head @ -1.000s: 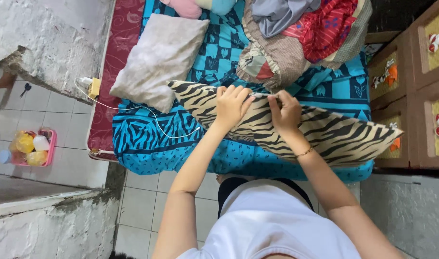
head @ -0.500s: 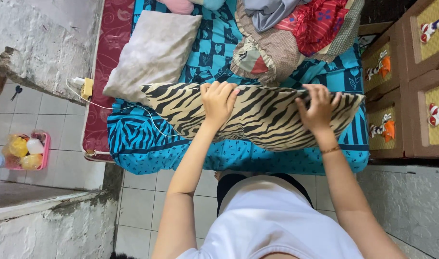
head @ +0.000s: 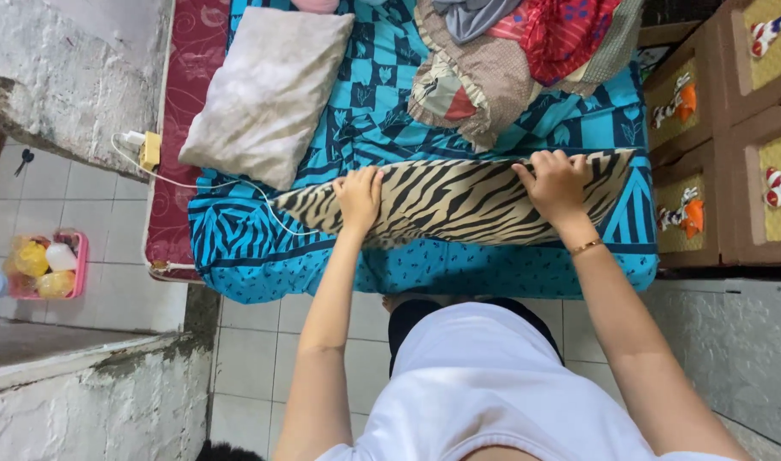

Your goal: Folding a tiger-print pillowcase on a bed.

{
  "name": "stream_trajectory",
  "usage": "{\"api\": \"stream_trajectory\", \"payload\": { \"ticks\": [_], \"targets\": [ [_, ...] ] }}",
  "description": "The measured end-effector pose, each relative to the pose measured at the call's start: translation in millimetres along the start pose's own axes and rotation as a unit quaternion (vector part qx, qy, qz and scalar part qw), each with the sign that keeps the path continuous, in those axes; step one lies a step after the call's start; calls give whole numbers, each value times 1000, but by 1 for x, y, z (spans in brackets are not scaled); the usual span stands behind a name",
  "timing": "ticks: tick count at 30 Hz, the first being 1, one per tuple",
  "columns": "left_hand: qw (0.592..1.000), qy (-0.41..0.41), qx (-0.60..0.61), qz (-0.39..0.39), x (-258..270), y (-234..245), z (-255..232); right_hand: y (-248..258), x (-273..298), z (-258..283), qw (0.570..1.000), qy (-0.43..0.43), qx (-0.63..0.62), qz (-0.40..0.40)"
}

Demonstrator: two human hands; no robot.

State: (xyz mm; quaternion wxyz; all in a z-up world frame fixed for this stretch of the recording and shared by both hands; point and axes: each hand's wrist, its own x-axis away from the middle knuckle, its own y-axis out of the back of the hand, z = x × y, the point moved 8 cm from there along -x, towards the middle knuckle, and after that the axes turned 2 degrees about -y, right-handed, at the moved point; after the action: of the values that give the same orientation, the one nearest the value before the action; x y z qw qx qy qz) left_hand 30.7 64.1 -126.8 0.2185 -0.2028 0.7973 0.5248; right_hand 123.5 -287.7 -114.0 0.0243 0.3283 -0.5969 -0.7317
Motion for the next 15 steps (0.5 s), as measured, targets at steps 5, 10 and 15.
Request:
{"api": "stream_trajectory", "payload": {
  "ticks": [5, 10, 15],
  "targets": [
    [997, 65, 1, 38, 42, -39, 20, -43, 21, -6, 999, -3, 20, 39],
    [987, 25, -36, 153, 61, -50, 28, -61, 36, -24, 997, -13, 28, 76],
    [953, 55, -112, 277, 55, -46, 43, -66, 44, -24, 996, 1, 14, 87]
  ]
}}
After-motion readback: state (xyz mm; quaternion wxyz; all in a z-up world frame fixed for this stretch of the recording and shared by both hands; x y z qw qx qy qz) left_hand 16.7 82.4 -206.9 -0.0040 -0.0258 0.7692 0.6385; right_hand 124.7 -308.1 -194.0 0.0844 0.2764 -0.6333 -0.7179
